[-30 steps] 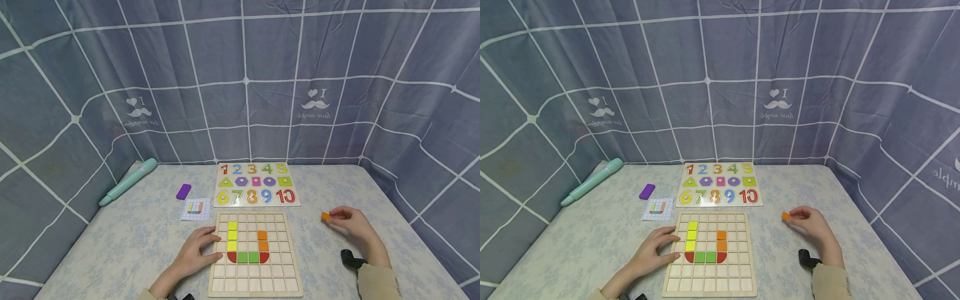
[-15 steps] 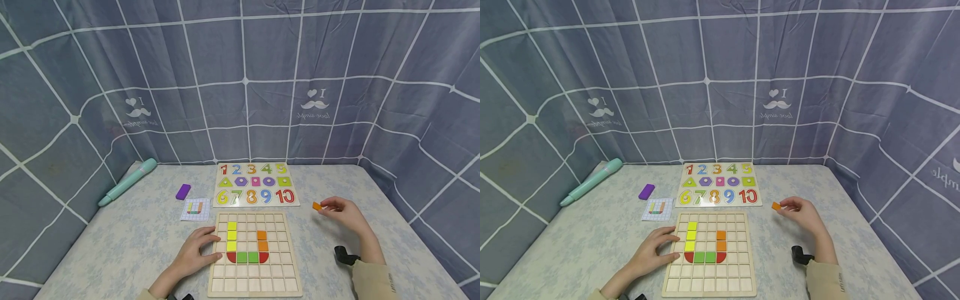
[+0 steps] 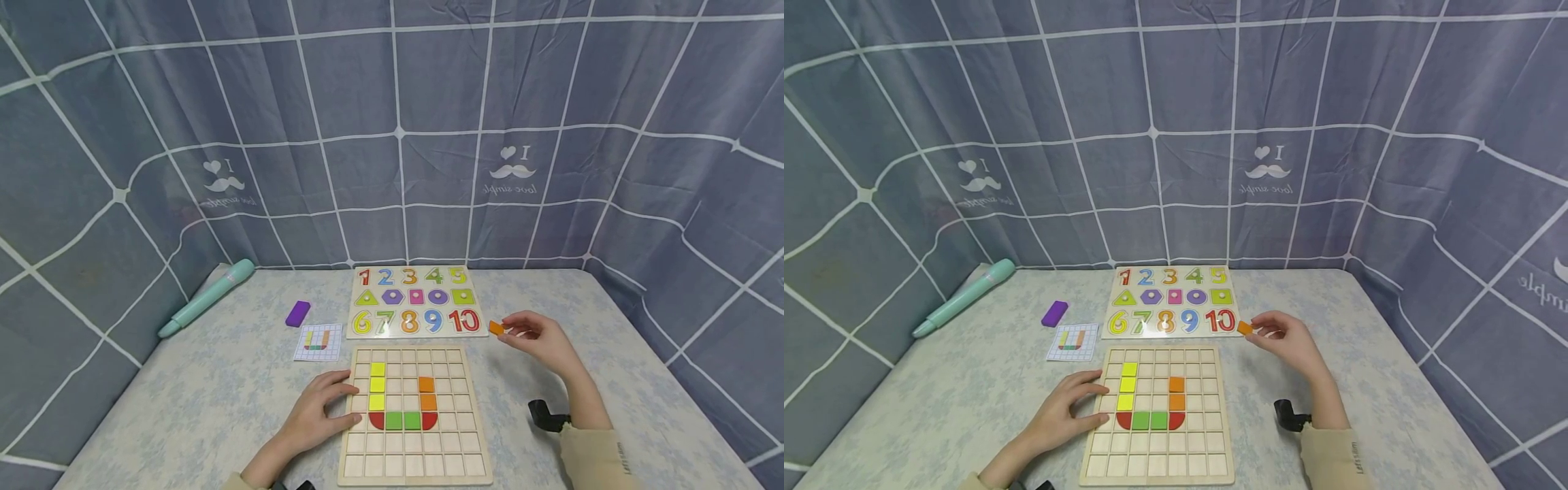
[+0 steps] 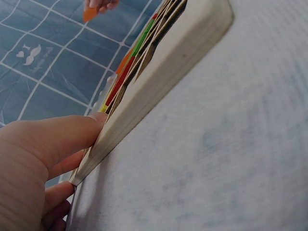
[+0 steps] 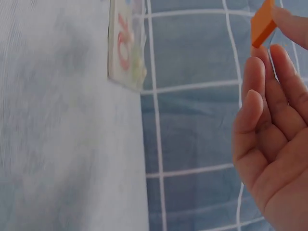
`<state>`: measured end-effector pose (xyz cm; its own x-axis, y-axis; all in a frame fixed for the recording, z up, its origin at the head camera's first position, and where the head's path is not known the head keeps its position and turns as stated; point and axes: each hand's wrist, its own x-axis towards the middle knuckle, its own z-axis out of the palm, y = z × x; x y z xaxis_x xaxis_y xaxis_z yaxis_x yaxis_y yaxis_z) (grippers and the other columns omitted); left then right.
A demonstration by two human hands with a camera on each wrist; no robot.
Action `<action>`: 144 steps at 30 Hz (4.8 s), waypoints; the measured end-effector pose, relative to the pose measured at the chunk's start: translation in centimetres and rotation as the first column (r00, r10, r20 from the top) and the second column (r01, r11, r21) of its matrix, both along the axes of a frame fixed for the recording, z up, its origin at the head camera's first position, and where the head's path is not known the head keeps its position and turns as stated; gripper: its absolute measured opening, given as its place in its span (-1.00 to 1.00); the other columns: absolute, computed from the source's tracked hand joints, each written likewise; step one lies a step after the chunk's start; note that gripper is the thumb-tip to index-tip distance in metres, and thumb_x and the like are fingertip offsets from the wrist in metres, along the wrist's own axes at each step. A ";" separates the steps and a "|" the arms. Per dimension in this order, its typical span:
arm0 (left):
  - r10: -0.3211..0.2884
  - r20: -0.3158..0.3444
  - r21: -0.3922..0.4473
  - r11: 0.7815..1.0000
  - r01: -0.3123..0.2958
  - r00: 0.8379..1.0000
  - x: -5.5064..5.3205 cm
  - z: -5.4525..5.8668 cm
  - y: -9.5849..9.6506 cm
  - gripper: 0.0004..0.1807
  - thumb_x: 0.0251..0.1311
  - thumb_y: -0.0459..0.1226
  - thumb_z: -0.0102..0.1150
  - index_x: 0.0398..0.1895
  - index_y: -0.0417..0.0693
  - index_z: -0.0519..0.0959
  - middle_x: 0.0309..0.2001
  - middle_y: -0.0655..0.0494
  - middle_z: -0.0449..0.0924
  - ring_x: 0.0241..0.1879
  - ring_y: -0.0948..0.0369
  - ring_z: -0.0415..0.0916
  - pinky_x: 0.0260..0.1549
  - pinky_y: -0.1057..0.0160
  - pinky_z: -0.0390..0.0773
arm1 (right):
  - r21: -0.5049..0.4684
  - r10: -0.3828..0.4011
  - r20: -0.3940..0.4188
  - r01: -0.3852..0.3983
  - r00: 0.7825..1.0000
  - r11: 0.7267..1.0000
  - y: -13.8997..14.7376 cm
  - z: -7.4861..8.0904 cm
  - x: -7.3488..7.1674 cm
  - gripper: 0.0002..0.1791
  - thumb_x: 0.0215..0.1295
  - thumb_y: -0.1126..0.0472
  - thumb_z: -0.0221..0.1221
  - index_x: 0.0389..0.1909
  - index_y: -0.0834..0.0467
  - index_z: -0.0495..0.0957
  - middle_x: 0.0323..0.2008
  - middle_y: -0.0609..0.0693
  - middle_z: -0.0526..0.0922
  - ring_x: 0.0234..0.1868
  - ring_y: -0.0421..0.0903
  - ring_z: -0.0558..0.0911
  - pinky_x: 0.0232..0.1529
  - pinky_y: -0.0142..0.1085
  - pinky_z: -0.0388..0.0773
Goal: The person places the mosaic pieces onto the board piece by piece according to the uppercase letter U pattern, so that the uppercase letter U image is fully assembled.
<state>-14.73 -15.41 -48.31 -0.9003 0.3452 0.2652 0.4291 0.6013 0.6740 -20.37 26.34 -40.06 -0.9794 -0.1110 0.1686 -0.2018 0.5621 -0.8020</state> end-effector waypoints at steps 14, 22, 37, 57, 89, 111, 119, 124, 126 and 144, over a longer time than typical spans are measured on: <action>0.004 0.007 -0.005 1.000 -0.004 1.000 0.0 0.2 0.1 -0.59 -0.09 0.02 0.40 -0.15 0.08 0.65 0.18 0.03 0.43 0.22 0.04 0.28 0.12 -0.14 0.28 | -0.107 0.077 -0.029 -0.080 0.997 0.991 -4.7 0.1 0.3 -0.66 0.08 0.20 0.36 -0.14 0.25 0.57 -0.27 0.07 0.61 -0.30 -0.14 0.54 -0.26 -0.40 0.51; 0.006 0.001 -0.009 1.000 -0.006 1.000 0.0 0.0 0.1 -0.59 -0.08 0.04 0.39 -0.16 0.09 0.65 0.18 0.04 0.43 0.22 0.04 0.28 0.12 -0.13 0.28 | -0.115 0.149 -0.033 -0.152 0.988 0.982 -7.2 -0.9 0.3 -0.71 0.09 0.21 0.35 -0.19 0.24 0.59 -0.29 0.03 0.62 -0.31 -0.14 0.55 -0.27 -0.37 0.51; 0.005 -0.007 -0.010 1.000 -0.005 1.000 -0.1 -0.1 0.1 -0.59 -0.09 0.02 0.40 -0.16 0.09 0.64 0.18 0.03 0.43 0.21 0.05 0.30 0.12 -0.11 0.30 | 0.006 0.279 0.034 -0.280 0.960 0.960 -9.6 -3.2 0.3 -0.82 0.11 0.20 0.32 -0.27 0.12 0.59 -0.35 -0.11 0.60 -0.35 -0.16 0.56 -0.32 -0.34 0.51; 0.011 -0.014 -0.011 1.000 -0.012 1.000 -0.1 -0.1 0.1 -0.60 -0.10 0.01 0.41 -0.16 0.13 0.64 0.17 0.06 0.44 0.21 0.07 0.30 0.11 -0.10 0.31 | 0.158 0.348 0.070 -0.355 0.935 0.921 -10.3 -5.2 -0.3 -0.84 0.13 0.19 0.32 -0.27 0.07 0.57 -0.44 -0.19 0.57 -0.43 -0.24 0.53 -0.36 -0.35 0.50; 0.013 0.015 -0.009 1.000 -0.013 1.000 0.0 0.1 0.1 -0.60 -0.09 0.02 0.40 -0.15 0.12 0.64 0.19 0.05 0.43 0.23 0.05 0.28 0.14 -0.11 0.28 | 0.211 0.353 0.059 -0.358 0.934 0.910 -10.8 -5.2 -0.5 -0.84 0.14 0.22 0.30 -0.27 0.13 0.58 -0.49 -0.18 0.48 -0.50 -0.25 0.44 -0.44 -0.37 0.43; 0.011 0.008 -0.007 1.000 -0.011 1.000 0.0 0.2 0.1 -0.60 -0.10 0.01 0.40 -0.16 0.10 0.65 0.18 0.04 0.44 0.22 0.05 0.29 0.12 -0.11 0.29 | 0.294 0.313 0.085 -0.324 0.946 0.899 -11.5 -5.1 0.1 -0.61 0.05 -0.03 0.36 -0.17 0.08 0.54 -0.44 -0.14 0.42 -0.44 -0.22 0.38 -0.42 -0.37 0.36; 0.011 0.000 -0.009 1.000 -0.011 1.000 0.0 0.2 0.1 -0.60 -0.10 0.00 0.41 -0.16 0.09 0.65 0.18 0.03 0.44 0.21 0.04 0.29 0.12 -0.12 0.29 | 0.317 0.309 0.093 -0.323 0.946 0.892 -11.9 -4.9 0.1 -0.56 0.01 -0.09 0.37 -0.17 0.07 0.53 -0.46 -0.14 0.39 -0.44 -0.22 0.37 -0.42 -0.35 0.33; 0.015 0.005 -0.012 1.000 -0.015 1.000 -0.1 0.1 0.0 -0.59 -0.10 0.02 0.40 -0.15 0.11 0.64 0.18 0.05 0.43 0.22 0.05 0.29 0.13 -0.11 0.28 | 0.329 0.305 0.097 -0.320 0.947 0.889 -12.1 -4.6 0.2 -0.55 0.01 -0.11 0.36 -0.18 0.08 0.53 -0.46 -0.13 0.37 -0.46 -0.21 0.37 -0.44 -0.34 0.31; 0.014 0.002 -0.011 1.000 -0.014 1.000 -0.2 0.1 -0.1 -0.59 -0.09 0.03 0.40 -0.15 0.11 0.64 0.18 0.05 0.43 0.22 0.05 0.29 0.13 -0.11 0.28 | 0.341 0.302 0.092 -0.315 0.949 0.886 -12.3 -4.7 0.2 -0.56 0.02 -0.09 0.36 -0.18 0.08 0.53 -0.46 -0.13 0.37 -0.47 -0.21 0.36 -0.46 -0.34 0.30; 0.000 -0.028 -0.016 1.000 -0.001 1.000 -0.3 0.1 0.3 -0.60 -0.09 0.02 0.40 -0.15 0.11 0.64 0.17 0.02 0.44 0.21 0.03 0.30 0.11 -0.12 0.30 | 0.242 0.380 0.135 -0.402 0.915 0.883 -10.3 -4.2 0.6 -0.61 0.15 -0.02 0.29 -0.11 0.13 0.54 -0.32 -0.11 0.49 -0.33 -0.16 0.42 -0.30 -0.29 0.41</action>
<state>-15.00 -15.14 -48.20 -0.8929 0.3492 0.2844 0.4471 0.6120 0.6523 -19.78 16.05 -44.23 -0.8561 -0.5168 0.0029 -0.3890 0.6406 -0.6621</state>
